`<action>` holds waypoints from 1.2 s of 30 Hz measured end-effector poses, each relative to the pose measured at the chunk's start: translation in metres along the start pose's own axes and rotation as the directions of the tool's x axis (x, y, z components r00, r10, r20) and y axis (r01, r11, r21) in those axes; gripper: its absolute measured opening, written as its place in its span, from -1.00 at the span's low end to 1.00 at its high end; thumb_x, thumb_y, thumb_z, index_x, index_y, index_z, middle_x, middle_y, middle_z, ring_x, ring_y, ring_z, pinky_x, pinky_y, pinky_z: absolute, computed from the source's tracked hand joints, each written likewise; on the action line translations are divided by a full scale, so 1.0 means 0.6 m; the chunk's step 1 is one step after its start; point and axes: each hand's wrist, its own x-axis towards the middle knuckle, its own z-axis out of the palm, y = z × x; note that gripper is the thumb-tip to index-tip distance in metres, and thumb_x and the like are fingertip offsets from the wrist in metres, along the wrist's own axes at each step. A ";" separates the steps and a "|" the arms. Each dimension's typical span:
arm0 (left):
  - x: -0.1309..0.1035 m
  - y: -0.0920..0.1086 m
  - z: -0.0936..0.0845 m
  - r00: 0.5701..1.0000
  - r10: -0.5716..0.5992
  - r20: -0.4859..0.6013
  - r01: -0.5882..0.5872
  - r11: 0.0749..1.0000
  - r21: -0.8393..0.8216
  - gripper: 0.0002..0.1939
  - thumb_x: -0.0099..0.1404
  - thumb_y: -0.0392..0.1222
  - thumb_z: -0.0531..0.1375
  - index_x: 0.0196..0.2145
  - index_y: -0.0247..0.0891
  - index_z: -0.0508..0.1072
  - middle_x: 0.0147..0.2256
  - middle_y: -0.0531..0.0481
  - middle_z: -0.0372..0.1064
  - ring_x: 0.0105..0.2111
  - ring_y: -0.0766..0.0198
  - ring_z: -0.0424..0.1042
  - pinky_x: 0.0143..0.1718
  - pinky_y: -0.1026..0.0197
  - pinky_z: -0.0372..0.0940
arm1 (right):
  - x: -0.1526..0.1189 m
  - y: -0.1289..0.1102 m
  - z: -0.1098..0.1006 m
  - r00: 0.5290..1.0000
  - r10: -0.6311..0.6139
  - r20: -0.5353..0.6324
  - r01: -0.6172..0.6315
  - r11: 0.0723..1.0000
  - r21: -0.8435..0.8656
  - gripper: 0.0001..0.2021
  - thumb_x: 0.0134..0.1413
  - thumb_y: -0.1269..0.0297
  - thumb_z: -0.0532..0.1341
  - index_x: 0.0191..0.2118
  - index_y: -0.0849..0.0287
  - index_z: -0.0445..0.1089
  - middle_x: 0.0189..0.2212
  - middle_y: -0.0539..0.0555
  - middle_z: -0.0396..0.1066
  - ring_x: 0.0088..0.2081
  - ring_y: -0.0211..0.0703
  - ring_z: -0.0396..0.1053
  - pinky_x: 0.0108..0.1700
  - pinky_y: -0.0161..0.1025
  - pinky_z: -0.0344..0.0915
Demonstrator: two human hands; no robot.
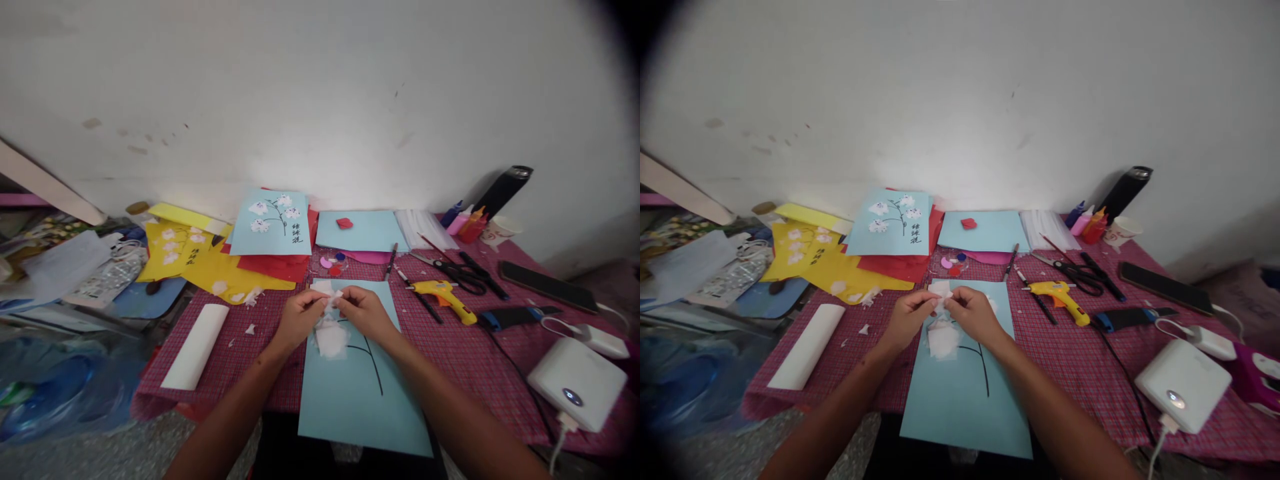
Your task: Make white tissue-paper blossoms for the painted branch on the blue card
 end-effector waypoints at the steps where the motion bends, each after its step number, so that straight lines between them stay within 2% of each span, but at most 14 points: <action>1: 0.000 -0.002 0.000 1.000 -0.025 -0.004 0.025 0.999 -0.026 -0.78 0.23 -0.13 0.17 -0.29 -0.30 0.55 -0.39 -0.04 0.46 -0.43 0.30 0.38 -0.38 0.28 0.27 | 0.001 0.000 -0.001 1.000 0.019 0.020 -0.019 0.999 0.029 -0.80 0.08 0.17 0.19 -0.42 0.20 0.37 -0.57 -0.06 0.29 -0.54 -0.29 0.22 -0.48 -0.35 0.15; 7: 0.003 -0.009 0.000 0.994 -0.103 -0.030 0.097 0.985 -0.140 -0.78 0.20 -0.11 0.19 -0.34 -0.31 0.53 -0.39 -0.04 0.46 -0.44 0.31 0.38 -0.40 0.29 0.28 | 0.003 -0.001 -0.002 0.992 0.066 0.106 -0.076 0.992 0.098 -0.80 0.10 0.18 0.17 -0.38 0.22 0.40 -0.55 -0.04 0.34 -0.55 -0.32 0.25 -0.49 -0.37 0.15; 11: 0.004 -0.010 0.002 0.992 -0.121 -0.027 0.114 0.973 -0.202 -0.78 0.19 -0.10 0.20 -0.34 -0.31 0.53 -0.39 -0.04 0.45 -0.42 0.31 0.38 -0.39 0.30 0.29 | 0.004 -0.001 -0.003 0.991 0.067 0.116 -0.078 0.992 0.098 -0.82 0.08 0.20 0.19 -0.38 0.21 0.40 -0.55 -0.05 0.33 -0.55 -0.32 0.26 -0.49 -0.37 0.16; 17: 0.004 -0.012 0.002 0.992 -0.115 -0.045 0.105 0.977 -0.187 -0.79 0.20 -0.11 0.20 -0.33 -0.32 0.52 -0.41 -0.02 0.43 -0.44 0.33 0.36 -0.41 0.29 0.29 | 0.001 -0.008 -0.007 0.992 0.050 0.116 -0.058 0.996 0.066 -0.85 0.06 0.24 0.19 -0.42 0.20 0.36 -0.54 -0.04 0.33 -0.53 -0.30 0.26 -0.48 -0.36 0.16; 19: 0.002 -0.011 0.001 0.995 -0.082 -0.049 0.075 0.990 -0.120 -0.79 0.22 -0.12 0.19 -0.31 -0.31 0.52 -0.39 -0.02 0.44 -0.44 0.33 0.37 -0.40 0.28 0.29 | 0.001 -0.008 -0.008 0.992 0.051 0.116 -0.058 0.997 0.054 -0.86 0.06 0.24 0.19 -0.42 0.20 0.35 -0.55 -0.04 0.33 -0.53 -0.30 0.25 -0.48 -0.35 0.16; 22: -0.002 -0.006 0.000 0.999 0.042 -0.028 -0.040 0.998 0.057 -0.82 0.22 -0.16 0.20 -0.29 -0.28 0.53 -0.35 -0.03 0.46 -0.38 0.31 0.39 -0.35 0.27 0.28 | 0.001 -0.005 -0.007 0.994 0.037 0.103 -0.038 0.999 0.011 -0.86 0.08 0.24 0.18 -0.43 0.19 0.34 -0.57 -0.06 0.30 -0.53 -0.30 0.22 -0.49 -0.36 0.12; 27: -0.005 0.002 0.003 0.974 0.226 -0.003 -0.217 0.942 0.256 -0.88 0.20 -0.23 0.22 -0.30 -0.26 0.53 -0.34 -0.03 0.45 -0.32 0.29 0.40 -0.28 0.25 0.28 | 0.000 -0.003 -0.004 0.995 -0.042 0.091 0.050 0.995 -0.082 -0.83 0.11 0.28 0.13 -0.48 0.18 0.29 -0.58 -0.08 0.24 -0.52 -0.30 0.19 -0.48 -0.36 0.08; 31: -0.004 0.003 0.003 0.959 0.282 -0.028 -0.259 0.913 0.314 -0.91 0.23 -0.29 0.18 -0.37 -0.25 0.50 -0.38 0.00 0.43 -0.33 0.31 0.39 -0.27 0.26 0.27 | -0.002 -0.006 -0.004 0.993 -0.081 0.087 0.096 0.979 -0.180 -0.81 0.11 0.31 0.11 -0.51 0.17 0.24 -0.59 -0.08 0.22 -0.51 -0.29 0.16 -0.47 -0.35 0.06; 36: -0.005 0.004 0.002 0.936 0.346 -0.059 -0.297 0.871 0.392 -0.90 0.24 -0.30 0.16 -0.36 -0.24 0.49 -0.37 0.00 0.43 -0.33 0.31 0.39 -0.29 0.26 0.27 | -0.003 -0.009 -0.003 0.994 -0.087 0.070 0.102 0.961 -0.258 -0.80 0.10 0.31 0.11 -0.53 0.17 0.20 -0.60 -0.10 0.16 -0.52 -0.30 0.12 -0.49 -0.36 0.01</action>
